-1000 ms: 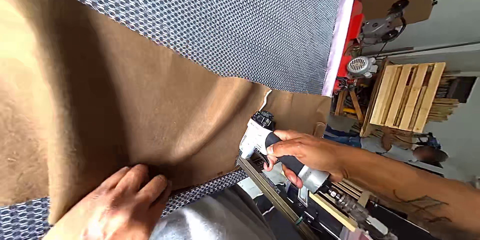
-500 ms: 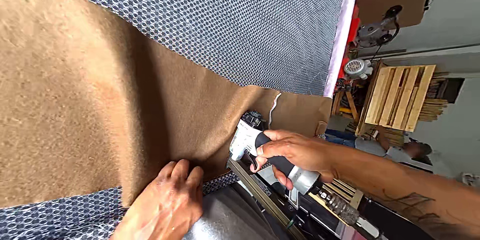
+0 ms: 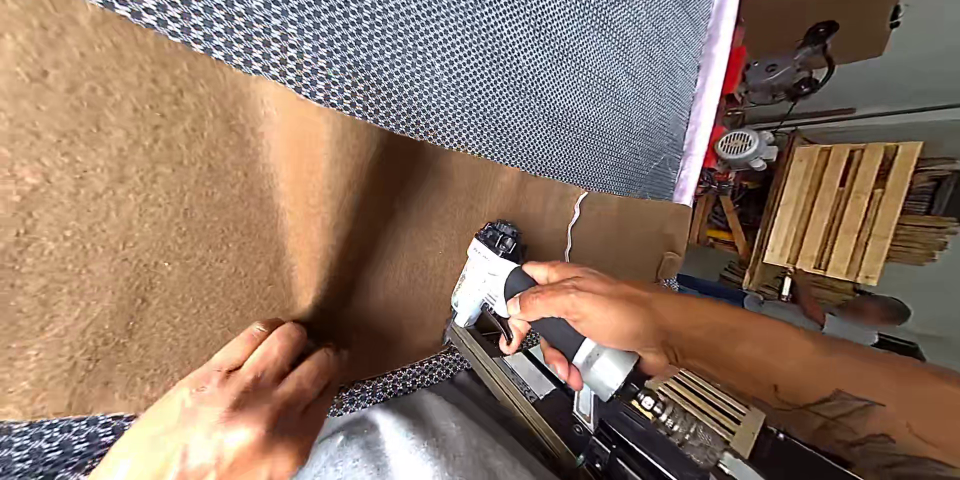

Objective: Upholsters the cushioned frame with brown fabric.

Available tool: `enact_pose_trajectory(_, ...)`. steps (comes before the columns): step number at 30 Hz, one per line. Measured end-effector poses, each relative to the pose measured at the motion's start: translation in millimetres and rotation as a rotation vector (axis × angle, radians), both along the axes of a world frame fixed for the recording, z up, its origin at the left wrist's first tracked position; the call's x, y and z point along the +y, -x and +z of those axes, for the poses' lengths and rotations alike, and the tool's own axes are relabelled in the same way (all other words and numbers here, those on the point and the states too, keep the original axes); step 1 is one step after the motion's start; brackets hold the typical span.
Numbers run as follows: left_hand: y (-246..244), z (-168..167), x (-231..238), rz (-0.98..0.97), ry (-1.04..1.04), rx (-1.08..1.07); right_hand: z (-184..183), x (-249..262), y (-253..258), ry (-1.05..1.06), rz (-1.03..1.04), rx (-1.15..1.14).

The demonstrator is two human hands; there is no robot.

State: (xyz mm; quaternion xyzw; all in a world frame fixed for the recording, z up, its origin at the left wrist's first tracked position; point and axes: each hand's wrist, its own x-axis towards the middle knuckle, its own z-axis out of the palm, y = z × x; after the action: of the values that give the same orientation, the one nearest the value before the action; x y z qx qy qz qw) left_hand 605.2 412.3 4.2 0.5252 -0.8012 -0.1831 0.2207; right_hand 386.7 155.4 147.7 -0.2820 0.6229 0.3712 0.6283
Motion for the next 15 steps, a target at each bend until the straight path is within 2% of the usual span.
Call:
enact_pose_trajectory(5, -7, 3, 6, 0.021, -0.02, -0.001, -2, 6, -21, -0.014, 0.022, 0.007)
enact_pose_trajectory(11, -58, 0, 28, 0.08, -0.033, 0.043, 2, 23, -54, -0.001, 0.033, 0.038)
enact_pose_trajectory(15, -62, -2, 38, 0.105, 0.015, 0.084, 4, 38, -79, 0.022, 0.037, 0.058)
